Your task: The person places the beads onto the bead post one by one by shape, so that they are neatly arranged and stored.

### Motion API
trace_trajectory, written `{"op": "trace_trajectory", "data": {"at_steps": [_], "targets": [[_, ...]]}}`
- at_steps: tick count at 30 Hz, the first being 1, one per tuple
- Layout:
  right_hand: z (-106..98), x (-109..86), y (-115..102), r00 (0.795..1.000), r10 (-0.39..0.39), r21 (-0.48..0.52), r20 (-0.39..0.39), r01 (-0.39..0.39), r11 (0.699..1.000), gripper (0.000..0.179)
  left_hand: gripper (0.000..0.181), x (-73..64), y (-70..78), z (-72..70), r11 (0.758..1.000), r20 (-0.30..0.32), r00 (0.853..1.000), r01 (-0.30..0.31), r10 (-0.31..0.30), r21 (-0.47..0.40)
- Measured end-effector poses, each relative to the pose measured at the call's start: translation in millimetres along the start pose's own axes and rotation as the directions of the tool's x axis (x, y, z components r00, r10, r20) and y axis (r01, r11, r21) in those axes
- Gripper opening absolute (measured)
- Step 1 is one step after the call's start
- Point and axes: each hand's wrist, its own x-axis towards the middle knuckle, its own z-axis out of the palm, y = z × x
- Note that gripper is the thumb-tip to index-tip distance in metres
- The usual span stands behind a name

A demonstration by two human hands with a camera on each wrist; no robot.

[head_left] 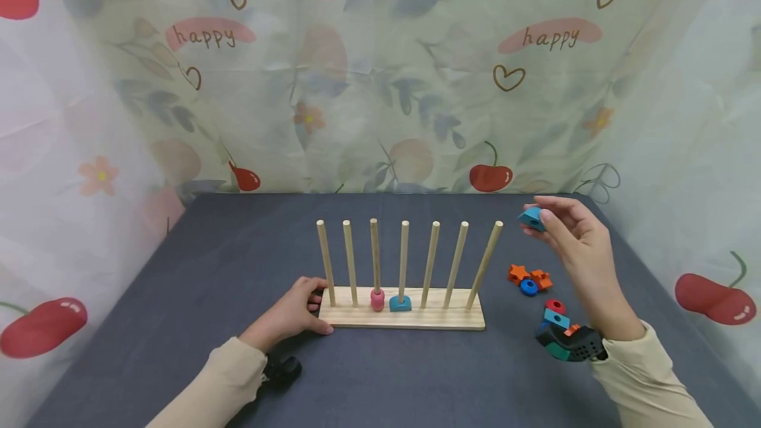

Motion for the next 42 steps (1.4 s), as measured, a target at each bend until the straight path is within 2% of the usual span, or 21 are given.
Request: {"op": "trace_trajectory", "data": {"at_steps": [4, 11, 19, 23, 27, 30, 34, 42], "targets": [[15.9, 1.8, -14.9, 1.000, -0.021, 0.006, -0.014, 0.021, 1.000, 0.033, 0.082, -0.5, 0.3, -0.5, 1.000, 0.002, 1.000, 0.003, -0.003, -0.005], [42.7, 4.9, -36.5, 0.999, 0.021, -0.150, -0.048, -0.028, 0.988, 0.035, 0.082, -0.8, 0.1, -0.7, 1.000, 0.001, 1.000, 0.003, -0.003, -0.012], [67.2, 10.4, -46.0, 0.998, -0.047, -0.148, 0.047, 0.054, 0.987, 0.033, 0.081, -1.8, 1.7, -2.5, 1.000, 0.010, 1.000, -0.002, 0.002, -0.007], [77.8, 13.0, -45.2, 0.992, -0.086, -0.181, 0.089, 0.101, 0.978, 0.031, 0.082, -0.7, 1.1, -2.8, 1.000, 0.017, 1.000, 0.005, -0.005, -0.006], [88.5, 12.9, -42.2, 0.986, -0.103, -0.143, 0.128, 0.121, 0.982, 0.030, 0.082, -0.6, 0.6, -2.6, 1.000, 0.020, 1.000, 0.008, -0.008, -0.011], [96.2, 11.5, -38.6, 0.984, -0.114, -0.134, 0.138, 0.132, 0.982, 0.030, 0.082, -1.5, 0.4, -2.2, 1.000, 0.019, 1.000, 0.009, -0.008, -0.017], [104.9, 9.3, -32.1, 0.980, -0.143, -0.182, 0.140, 0.167, 0.969, 0.031, 0.082, -2.4, 1.3, -2.0, 1.000, 0.018, 1.000, 0.005, -0.004, -0.015], [122.0, 6.5, -9.4, 0.955, -0.243, -0.171, 0.168, 0.271, 0.947, 0.033, 0.081, -2.6, 3.0, -2.5, 1.000, 0.021, 1.000, 0.010, -0.010, -0.012]]}}
